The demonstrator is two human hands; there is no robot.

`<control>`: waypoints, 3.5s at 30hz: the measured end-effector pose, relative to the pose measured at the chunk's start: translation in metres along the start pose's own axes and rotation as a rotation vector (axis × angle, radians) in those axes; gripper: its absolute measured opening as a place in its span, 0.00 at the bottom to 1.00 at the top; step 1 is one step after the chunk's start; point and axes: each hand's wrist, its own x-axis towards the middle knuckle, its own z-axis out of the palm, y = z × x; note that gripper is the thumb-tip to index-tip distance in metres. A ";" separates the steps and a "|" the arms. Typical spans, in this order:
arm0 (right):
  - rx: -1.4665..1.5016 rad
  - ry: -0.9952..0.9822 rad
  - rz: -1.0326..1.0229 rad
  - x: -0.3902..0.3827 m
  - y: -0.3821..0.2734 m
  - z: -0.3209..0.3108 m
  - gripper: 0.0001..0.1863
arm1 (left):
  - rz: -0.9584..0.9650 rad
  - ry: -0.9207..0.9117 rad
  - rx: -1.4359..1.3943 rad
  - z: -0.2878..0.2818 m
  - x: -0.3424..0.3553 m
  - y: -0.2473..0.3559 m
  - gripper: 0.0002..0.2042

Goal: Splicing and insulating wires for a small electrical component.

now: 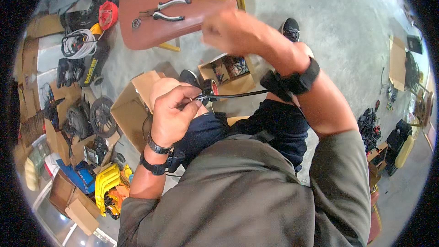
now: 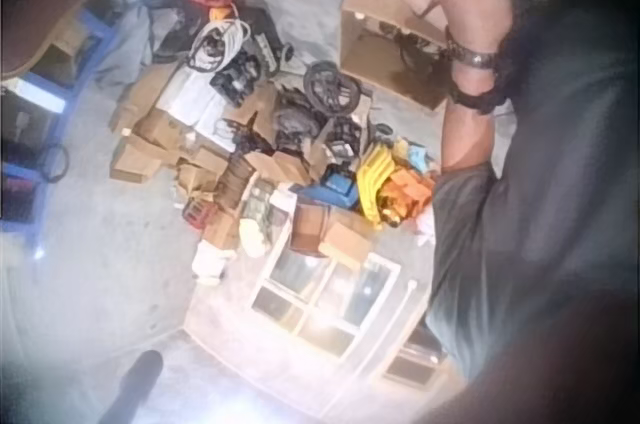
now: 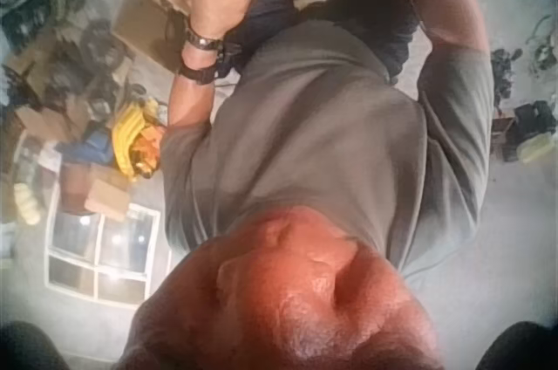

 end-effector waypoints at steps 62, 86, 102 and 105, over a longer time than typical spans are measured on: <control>0.842 0.299 -0.109 -0.082 -0.071 0.067 0.25 | -0.046 0.184 0.061 0.021 -0.027 0.008 0.02; 0.332 0.427 -0.240 -0.137 -0.091 0.070 0.31 | 0.168 -0.044 0.137 0.002 0.007 0.003 0.10; 0.146 0.443 -0.352 -0.147 -0.083 0.093 0.27 | -0.177 -0.167 -0.092 -0.010 0.017 0.012 0.05; 0.122 0.447 -0.398 -0.146 -0.083 0.094 0.27 | -0.227 -0.175 -0.191 -0.009 0.017 0.005 0.05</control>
